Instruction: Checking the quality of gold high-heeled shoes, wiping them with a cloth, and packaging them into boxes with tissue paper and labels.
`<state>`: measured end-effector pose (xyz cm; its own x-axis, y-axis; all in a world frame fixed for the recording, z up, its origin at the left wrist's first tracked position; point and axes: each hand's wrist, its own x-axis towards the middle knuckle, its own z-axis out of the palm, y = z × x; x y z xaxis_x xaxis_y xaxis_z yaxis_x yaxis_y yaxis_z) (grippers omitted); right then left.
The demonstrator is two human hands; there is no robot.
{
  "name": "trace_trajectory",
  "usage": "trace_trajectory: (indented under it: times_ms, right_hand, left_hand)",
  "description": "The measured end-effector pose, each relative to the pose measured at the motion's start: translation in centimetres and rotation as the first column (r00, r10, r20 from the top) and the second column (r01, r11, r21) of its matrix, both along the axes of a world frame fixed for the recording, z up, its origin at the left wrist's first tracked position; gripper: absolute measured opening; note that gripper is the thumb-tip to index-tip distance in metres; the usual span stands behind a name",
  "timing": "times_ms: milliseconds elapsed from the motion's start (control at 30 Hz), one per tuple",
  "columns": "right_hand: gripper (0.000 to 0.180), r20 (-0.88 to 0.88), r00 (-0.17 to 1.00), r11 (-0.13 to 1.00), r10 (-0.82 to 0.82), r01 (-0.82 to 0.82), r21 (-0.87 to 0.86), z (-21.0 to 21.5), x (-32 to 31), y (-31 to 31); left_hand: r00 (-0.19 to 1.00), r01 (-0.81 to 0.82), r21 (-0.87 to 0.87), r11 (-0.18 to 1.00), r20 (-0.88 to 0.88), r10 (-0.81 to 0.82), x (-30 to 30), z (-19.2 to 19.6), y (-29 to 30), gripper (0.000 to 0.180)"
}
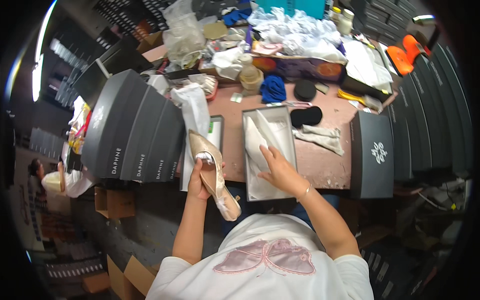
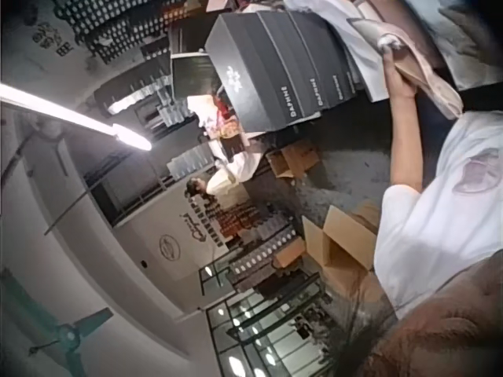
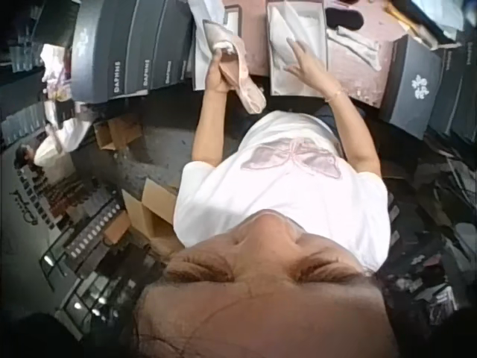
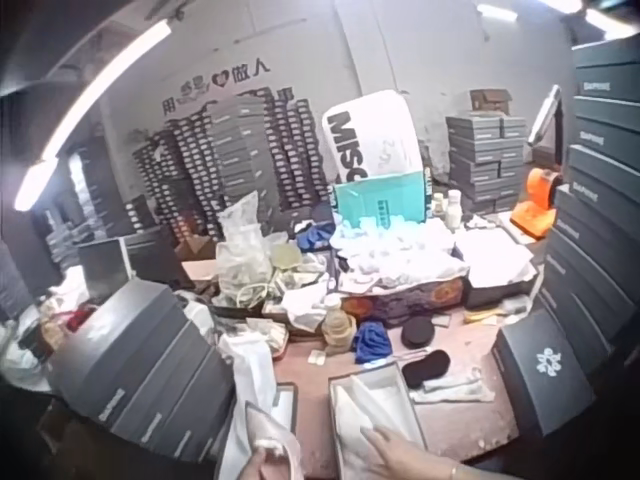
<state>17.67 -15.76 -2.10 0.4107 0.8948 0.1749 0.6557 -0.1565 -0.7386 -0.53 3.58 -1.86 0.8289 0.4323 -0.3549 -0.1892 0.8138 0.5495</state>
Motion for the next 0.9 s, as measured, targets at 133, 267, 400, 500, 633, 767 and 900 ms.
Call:
trace_trajectory:
  times_ms: [133, 267, 400, 500, 633, 767, 900]
  right_hand:
    - [0.072, -0.626, 0.779, 0.994, 0.035, 0.038, 0.103, 2.9, -1.7, 1.8]
    - [0.069, -0.395, 0.915, 0.991, 0.084, -0.036, 0.127, 5.1, -2.8, 3.0]
    - [0.056, -0.229, 0.973, 0.997, -0.024, 0.041, 0.067, 3.2, -2.9, 4.2]
    - [0.063, -0.398, 0.916, 0.990, 0.052, -0.099, -0.099, 4.0, -1.9, 4.4]
    - [0.090, 0.074, 0.992, 0.994, -0.100, 0.103, -0.029, 0.6, -1.0, 1.6]
    - [0.091, 0.150, 0.986, 0.879, -0.077, 0.138, -0.457, -6.0, -1.2, 2.1]
    - [0.076, -0.414, 0.846, 0.942, -0.335, 0.317, -0.115, -4.3, 1.4, 1.8]
  left_hand:
    - [0.997, 0.047, 0.110, 0.993, -0.067, -0.040, 0.4, 0.0, -0.1, 0.058]
    - [0.995, 0.100, 0.413, 0.905, -0.050, -0.087, 1.5, 1.1, -4.6, 0.065]
    - [0.996, -0.022, 0.500, 0.866, -0.064, 0.063, 2.0, -0.8, -7.2, 0.072]
    - [0.975, 0.115, 0.604, 0.789, -0.222, 0.028, 1.4, -0.3, -4.2, 0.066]
    - [0.900, 0.215, 0.808, 0.548, -0.382, 0.210, 1.5, 1.4, 5.3, 0.073]
    - [0.925, 0.164, 0.986, -0.036, -0.141, 0.352, 4.3, 3.0, 3.2, 0.074]
    - [0.969, 0.009, 0.949, 0.314, -0.085, 0.230, 3.1, 0.9, -4.9, 0.098]
